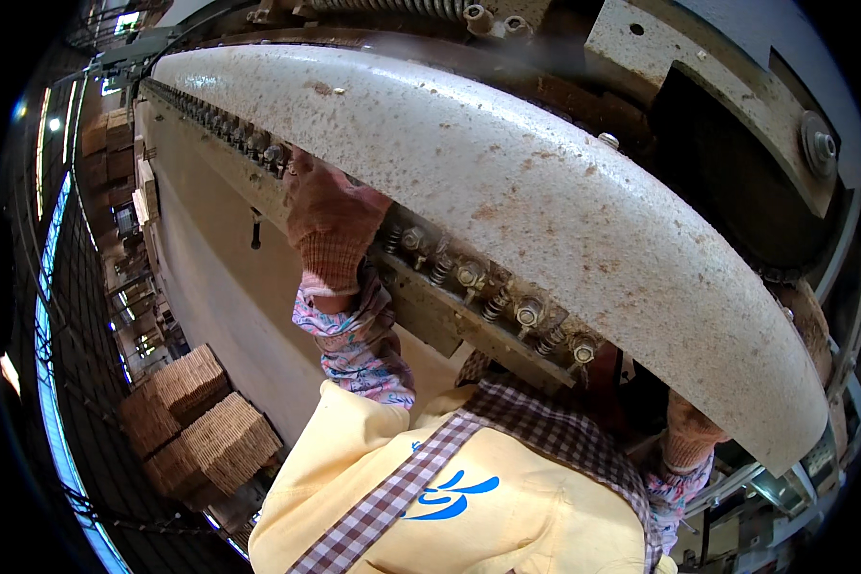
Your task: The person picks up a wooden plank and places it into a large industrial machine. They then retrieve a wrench from a toolbox and use it to tighten bolts on the machine's frame and internal components. The person repeatedly adjusts the wooden plank and tightens various bolts along the machine's length.
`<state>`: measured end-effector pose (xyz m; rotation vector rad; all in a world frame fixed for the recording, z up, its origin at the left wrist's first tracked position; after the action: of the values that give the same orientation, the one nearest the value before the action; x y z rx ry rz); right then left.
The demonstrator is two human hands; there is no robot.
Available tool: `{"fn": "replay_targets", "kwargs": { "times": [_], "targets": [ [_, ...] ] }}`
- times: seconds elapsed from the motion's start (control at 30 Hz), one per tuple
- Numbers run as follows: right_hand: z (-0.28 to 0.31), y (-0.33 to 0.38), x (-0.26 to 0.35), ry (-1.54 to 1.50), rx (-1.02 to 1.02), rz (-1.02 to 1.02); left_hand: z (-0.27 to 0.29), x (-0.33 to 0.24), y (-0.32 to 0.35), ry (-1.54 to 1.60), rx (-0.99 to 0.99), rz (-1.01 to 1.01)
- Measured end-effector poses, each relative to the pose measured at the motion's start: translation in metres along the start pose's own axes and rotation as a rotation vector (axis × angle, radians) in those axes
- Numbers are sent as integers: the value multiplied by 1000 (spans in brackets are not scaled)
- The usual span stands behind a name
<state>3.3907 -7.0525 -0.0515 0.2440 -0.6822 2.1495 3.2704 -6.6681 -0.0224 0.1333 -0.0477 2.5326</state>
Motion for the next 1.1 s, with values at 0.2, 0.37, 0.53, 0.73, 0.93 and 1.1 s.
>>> {"fn": "replay_targets", "kwargs": {
  "times": [0.2, 0.37, 0.53, 0.73, 0.93, 1.1],
  "targets": [
    [1, 4, -5, -74, 22, -116, 0, 0, 1, 40, -77, -59],
    [2, -6, 2, -103, 22, -121, 6, 9, 9, 222, -76, -132],
    [6, -21, 16, -157, 64, -65, 8, 19, 23, 268, -29, -216],
    [26, -19, 19, -231, 3, -75, 19, 30, 38, 578, -129, -370],
    [69, 20, 98, -853, 177, -126, 72, -45, 201, 918, -363, -641],
    [17, 137, 108, -1597, 372, -870, 51, -79, 286, 785, -98, -830]
  ]
}}
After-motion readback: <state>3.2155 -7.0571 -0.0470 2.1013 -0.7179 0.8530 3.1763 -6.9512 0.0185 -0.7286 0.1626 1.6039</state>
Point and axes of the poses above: each hand's wrist, its own y-axis away from the middle knuckle, its own z-axis out of the back of the hand, x = y × z, the point moved 3 cm from there along -y, towards the middle knuckle, and after that the axes turned 3 degrees about -z, right-handed, at the moved point
